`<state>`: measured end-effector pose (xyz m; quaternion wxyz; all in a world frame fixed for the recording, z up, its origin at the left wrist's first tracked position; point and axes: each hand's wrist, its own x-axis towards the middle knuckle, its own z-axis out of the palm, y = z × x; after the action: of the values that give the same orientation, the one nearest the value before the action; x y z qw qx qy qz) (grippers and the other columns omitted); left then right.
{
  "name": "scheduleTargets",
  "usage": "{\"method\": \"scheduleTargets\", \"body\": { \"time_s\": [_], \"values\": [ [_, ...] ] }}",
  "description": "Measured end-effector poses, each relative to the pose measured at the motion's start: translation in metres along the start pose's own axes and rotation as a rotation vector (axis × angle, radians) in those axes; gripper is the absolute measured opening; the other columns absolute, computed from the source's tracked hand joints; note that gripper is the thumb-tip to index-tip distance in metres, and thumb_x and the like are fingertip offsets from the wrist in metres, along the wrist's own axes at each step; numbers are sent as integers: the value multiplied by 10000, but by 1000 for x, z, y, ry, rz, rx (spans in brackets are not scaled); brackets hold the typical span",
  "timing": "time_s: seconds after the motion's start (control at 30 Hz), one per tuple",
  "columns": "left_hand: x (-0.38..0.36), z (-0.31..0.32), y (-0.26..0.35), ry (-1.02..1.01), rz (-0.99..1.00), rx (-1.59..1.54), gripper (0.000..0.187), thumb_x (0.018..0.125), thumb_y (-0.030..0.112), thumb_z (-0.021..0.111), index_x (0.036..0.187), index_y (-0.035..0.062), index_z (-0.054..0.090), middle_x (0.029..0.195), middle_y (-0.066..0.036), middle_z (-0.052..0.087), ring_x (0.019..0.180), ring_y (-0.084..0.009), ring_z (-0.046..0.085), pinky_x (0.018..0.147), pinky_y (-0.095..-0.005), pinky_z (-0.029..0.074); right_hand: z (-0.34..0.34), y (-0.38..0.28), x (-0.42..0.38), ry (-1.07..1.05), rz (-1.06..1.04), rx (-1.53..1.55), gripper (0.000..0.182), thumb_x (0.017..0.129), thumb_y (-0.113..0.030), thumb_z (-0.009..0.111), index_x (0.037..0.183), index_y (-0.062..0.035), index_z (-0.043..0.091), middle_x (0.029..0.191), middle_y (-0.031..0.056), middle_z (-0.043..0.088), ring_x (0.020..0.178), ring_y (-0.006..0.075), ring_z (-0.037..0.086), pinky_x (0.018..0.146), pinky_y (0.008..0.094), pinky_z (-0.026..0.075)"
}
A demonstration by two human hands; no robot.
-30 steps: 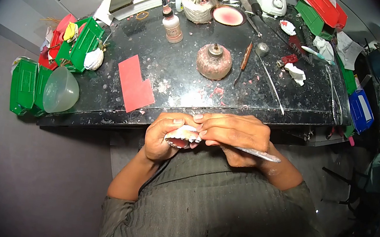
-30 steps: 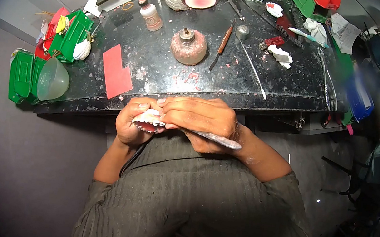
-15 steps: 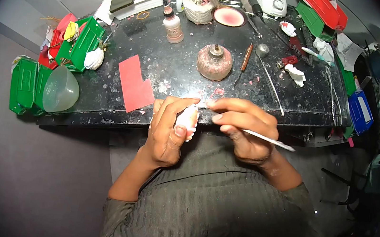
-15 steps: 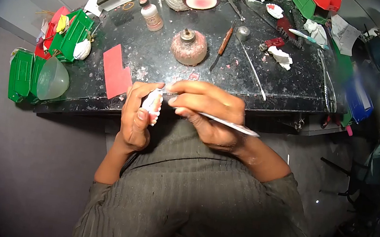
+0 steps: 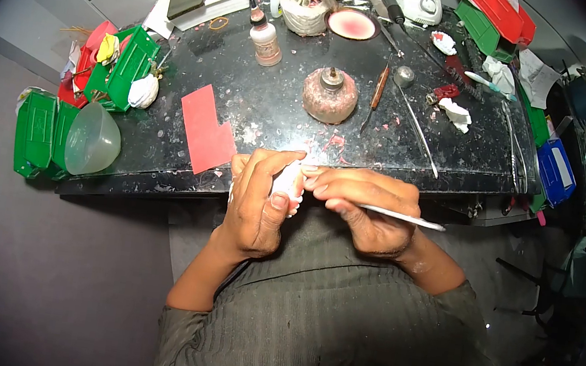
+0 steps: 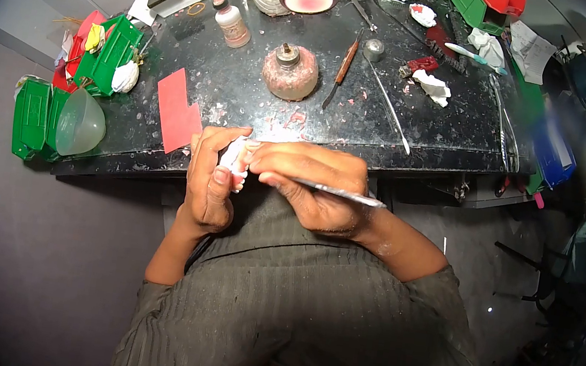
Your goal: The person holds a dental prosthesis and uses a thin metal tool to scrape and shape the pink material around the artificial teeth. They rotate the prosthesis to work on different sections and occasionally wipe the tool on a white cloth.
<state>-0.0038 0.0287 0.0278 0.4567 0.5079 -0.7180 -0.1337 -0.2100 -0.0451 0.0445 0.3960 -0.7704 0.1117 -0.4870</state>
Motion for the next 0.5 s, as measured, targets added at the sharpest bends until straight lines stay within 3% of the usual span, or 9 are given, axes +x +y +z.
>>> {"method": "scheduleTargets", "body": {
  "time_s": [0.1,0.17,0.5],
  "values": [
    [1,0,0,25,36,40,604,1084,413,334,1314,-68,617,1060,-182,635,939,-273,548,908,-385,365,0,0,2,4,-13,-72,110,953,-12,735,1045,46,749,1038,162,782,968,290,774,856,354,617],
    [1,1,-3,41,83,48,503,1082,328,398,1352,-44,605,1057,-147,653,894,-264,550,877,-411,332,3,-1,1,-19,-26,-37,103,957,-4,726,1041,53,744,1031,165,781,971,293,774,869,353,615],
    [2,0,-1,45,96,116,477,1067,296,433,1348,-54,597,1033,-146,652,913,-263,569,864,-418,321,3,2,0,-17,-20,-52,107,957,-3,729,1050,47,747,1044,169,783,969,288,777,855,352,620]
  ]
}}
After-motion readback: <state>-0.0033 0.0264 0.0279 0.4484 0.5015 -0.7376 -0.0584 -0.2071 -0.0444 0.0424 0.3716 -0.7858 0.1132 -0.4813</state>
